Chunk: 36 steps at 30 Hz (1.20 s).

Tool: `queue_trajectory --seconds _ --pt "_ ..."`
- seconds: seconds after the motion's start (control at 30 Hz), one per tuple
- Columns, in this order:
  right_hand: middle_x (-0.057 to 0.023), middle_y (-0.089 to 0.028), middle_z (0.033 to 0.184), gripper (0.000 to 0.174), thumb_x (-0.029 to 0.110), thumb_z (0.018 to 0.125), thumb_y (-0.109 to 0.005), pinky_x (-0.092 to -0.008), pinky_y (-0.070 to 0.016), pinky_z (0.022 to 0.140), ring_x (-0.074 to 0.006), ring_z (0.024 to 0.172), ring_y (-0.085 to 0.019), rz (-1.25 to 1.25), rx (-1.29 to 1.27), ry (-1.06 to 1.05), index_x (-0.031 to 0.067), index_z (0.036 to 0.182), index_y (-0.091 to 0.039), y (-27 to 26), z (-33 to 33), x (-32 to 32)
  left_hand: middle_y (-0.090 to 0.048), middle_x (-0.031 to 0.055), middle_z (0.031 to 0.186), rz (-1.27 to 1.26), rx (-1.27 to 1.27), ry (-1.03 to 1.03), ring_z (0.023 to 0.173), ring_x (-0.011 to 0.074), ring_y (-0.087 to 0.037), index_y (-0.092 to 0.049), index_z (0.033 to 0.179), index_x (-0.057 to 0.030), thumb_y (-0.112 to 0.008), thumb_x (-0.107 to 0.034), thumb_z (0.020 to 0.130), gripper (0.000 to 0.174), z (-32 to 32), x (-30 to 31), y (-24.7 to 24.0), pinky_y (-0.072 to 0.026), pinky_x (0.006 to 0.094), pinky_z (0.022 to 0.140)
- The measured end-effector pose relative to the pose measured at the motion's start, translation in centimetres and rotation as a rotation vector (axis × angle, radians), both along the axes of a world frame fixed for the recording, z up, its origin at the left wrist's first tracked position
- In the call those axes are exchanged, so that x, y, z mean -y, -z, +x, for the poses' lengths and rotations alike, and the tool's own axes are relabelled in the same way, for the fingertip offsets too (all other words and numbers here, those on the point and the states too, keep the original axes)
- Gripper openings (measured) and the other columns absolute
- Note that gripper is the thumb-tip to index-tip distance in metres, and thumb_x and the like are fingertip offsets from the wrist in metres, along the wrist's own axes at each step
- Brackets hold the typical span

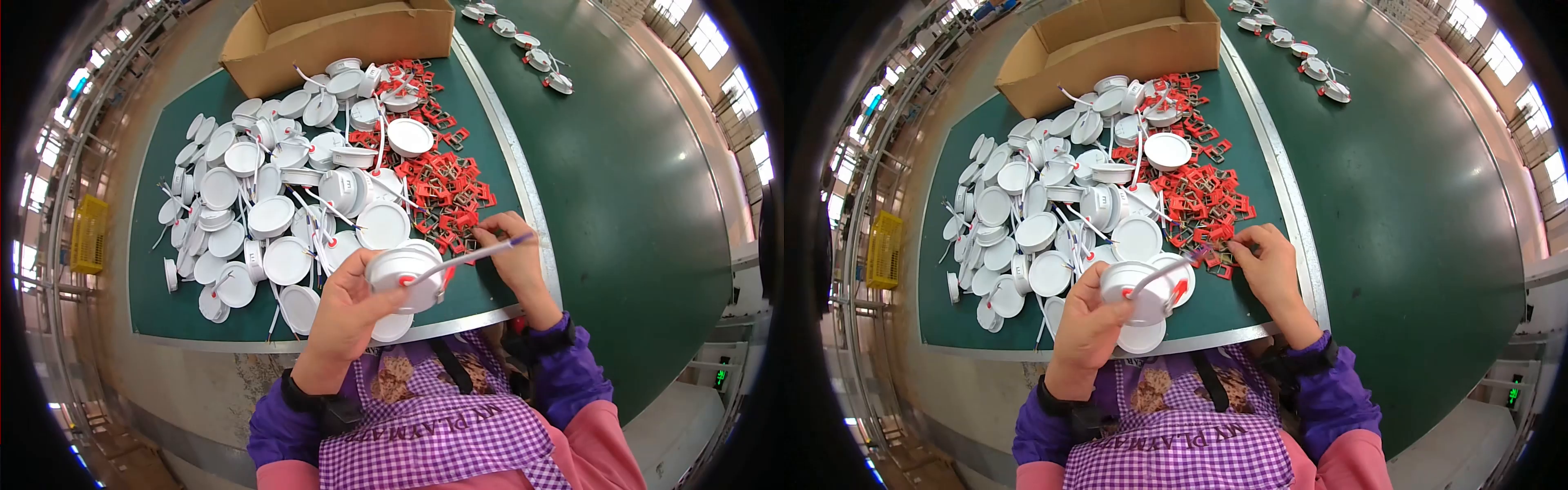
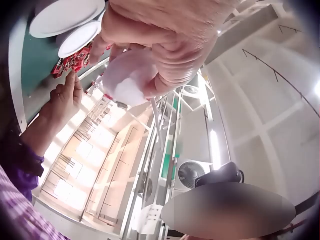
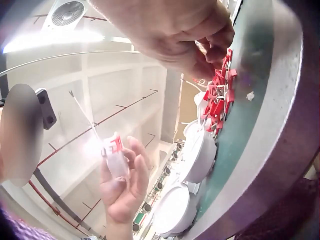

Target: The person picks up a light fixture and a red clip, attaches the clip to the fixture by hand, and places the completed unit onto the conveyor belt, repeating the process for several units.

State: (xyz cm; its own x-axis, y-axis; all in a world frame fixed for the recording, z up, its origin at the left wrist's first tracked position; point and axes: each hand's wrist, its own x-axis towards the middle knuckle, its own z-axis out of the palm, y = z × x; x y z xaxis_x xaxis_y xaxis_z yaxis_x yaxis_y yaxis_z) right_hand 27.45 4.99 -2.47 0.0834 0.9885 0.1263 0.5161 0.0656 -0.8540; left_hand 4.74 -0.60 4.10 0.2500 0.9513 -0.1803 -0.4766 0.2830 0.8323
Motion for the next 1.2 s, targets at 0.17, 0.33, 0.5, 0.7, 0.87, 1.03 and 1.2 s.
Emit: queue_trajectory --seconds 0.17,0.33,0.5,0.7,0.87,1.03,1.2 --pt "-0.0074 -0.057 0.073 0.014 0.011 0.076 -0.068 -0.0259 -0.0416 0.052 -0.0152 0.056 -0.053 -0.183 -0.068 0.039 -0.0002 0.082 -0.063 -1.4 0.7 0.4 -0.058 0.0109 0.108 -0.178 0.256 0.049 0.097 0.0207 -0.060 -0.044 0.118 -0.0018 -0.065 0.001 0.077 0.046 -0.1 0.2 -0.9 -0.0490 0.0320 0.086" --pt "-0.0082 -0.057 0.076 0.020 0.017 0.073 -0.072 -0.0310 -0.0436 0.057 -0.0201 0.061 -0.055 0.049 0.178 -0.009 0.0010 0.082 -0.063 -0.8 -0.3 -0.1 -0.059 0.0097 0.107 -0.014 -0.162 0.061 0.096 0.0196 -0.061 -0.044 0.119 -0.0013 -0.065 0.004 0.073 0.050 0.1 0.6 -0.7 -0.0501 0.0355 0.085" --pt "-0.0070 -0.057 0.076 0.021 0.017 0.071 -0.073 -0.0326 -0.0434 0.058 -0.0206 0.062 -0.054 -0.055 0.231 -0.003 0.0024 0.082 -0.063 -0.6 -1.3 -0.2 -0.058 0.0085 0.109 -0.015 -0.154 0.088 0.096 0.0165 -0.059 -0.046 0.118 -0.0004 -0.065 0.000 0.078 0.045 -0.2 1.0 -0.1 -0.0485 0.0312 0.085" --pt "-0.0042 -0.063 0.080 0.011 0.006 0.078 -0.065 -0.0230 -0.0458 0.056 -0.0085 0.066 -0.059 -0.169 -0.336 -0.046 -0.0007 0.086 -0.061 -1.3 0.0 0.1 -0.059 0.0064 0.103 -0.119 0.081 0.018 0.093 0.0108 -0.057 -0.048 0.115 -0.0008 -0.062 -0.006 0.084 0.035 1.6 0.8 0.0 -0.0495 0.0271 0.079" --pt "-0.0069 -0.063 0.080 0.014 0.004 0.083 -0.060 -0.0220 -0.0482 0.062 -0.0100 0.072 -0.061 -0.229 -0.527 -0.143 -0.0033 0.093 -0.056 -5.4 -0.3 1.9 -0.059 0.0040 0.098 -0.056 -0.210 0.143 0.087 0.0095 -0.058 -0.049 0.113 -0.0003 -0.063 -0.009 0.084 0.033 2.9 -0.1 -0.1 -0.0493 0.0248 0.076" --pt "-0.0060 -0.063 0.080 0.013 0.003 0.082 -0.062 -0.0221 -0.0486 0.065 -0.0105 0.071 -0.061 -0.097 -0.385 -0.224 -0.0035 0.093 -0.058 -6.6 -1.2 3.8 -0.060 0.0064 0.099 0.144 -0.394 0.106 0.086 0.0094 -0.059 -0.049 0.113 0.0011 -0.064 -0.004 0.081 0.036 3.3 -0.3 1.0 -0.0518 0.0225 0.069" --pt "-0.0060 -0.064 0.081 0.009 0.000 0.082 -0.061 -0.0230 -0.0494 0.063 -0.0100 0.070 -0.061 -0.232 -0.446 -0.175 -0.0042 0.090 -0.060 -6.9 -1.0 4.2 -0.060 0.0062 0.098 0.145 -0.411 0.100 0.085 0.0092 -0.059 -0.050 0.113 0.0011 -0.065 -0.005 0.081 0.035 3.3 -0.3 0.9 -0.0519 0.0221 0.067"
